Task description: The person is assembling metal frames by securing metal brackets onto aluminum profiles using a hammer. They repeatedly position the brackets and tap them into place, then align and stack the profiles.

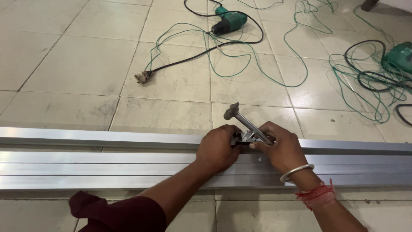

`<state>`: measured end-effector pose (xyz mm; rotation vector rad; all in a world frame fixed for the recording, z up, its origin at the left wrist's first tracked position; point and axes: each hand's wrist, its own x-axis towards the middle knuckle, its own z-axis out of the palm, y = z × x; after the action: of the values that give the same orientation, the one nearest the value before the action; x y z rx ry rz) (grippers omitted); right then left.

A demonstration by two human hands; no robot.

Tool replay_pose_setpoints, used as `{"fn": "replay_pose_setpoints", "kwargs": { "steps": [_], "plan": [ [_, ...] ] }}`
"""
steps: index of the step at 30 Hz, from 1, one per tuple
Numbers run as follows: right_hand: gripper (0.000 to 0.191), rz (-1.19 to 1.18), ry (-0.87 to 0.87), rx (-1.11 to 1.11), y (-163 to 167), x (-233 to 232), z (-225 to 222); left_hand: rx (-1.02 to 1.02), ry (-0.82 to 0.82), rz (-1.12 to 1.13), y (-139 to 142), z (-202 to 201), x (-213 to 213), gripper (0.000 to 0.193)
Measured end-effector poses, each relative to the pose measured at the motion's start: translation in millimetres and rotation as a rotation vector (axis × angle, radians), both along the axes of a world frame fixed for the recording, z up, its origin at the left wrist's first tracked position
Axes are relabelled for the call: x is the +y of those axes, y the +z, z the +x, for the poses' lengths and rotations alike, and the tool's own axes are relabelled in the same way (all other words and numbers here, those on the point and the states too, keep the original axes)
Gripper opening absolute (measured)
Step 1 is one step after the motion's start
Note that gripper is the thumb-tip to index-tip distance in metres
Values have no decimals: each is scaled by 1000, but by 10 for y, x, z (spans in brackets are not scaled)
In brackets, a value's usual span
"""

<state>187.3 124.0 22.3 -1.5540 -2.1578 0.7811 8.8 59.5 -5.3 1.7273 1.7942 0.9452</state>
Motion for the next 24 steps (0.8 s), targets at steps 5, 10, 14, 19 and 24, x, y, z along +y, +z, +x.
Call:
{"fn": "replay_pose_setpoints", "kwargs": {
  "steps": [5,10,14,19,24],
  "plan": [
    [32,-22,5,-2,6,-10,-2,-23,-2,-46,10,-19,-12,32],
    [33,-51,32,24,74,54,57,12,-27,-32,40,-27,-27,32],
    [34,-99,-30,169,194,143,169,9,-32,-64,57,-36,-32,33],
    [36,-148,-173,266,309,153,279,27,-42,-80,63,-44,-25,34],
    [39,-187,-201,213,316,169,297,29,-46,-42,47,-50,-21,33]
  ]
}}
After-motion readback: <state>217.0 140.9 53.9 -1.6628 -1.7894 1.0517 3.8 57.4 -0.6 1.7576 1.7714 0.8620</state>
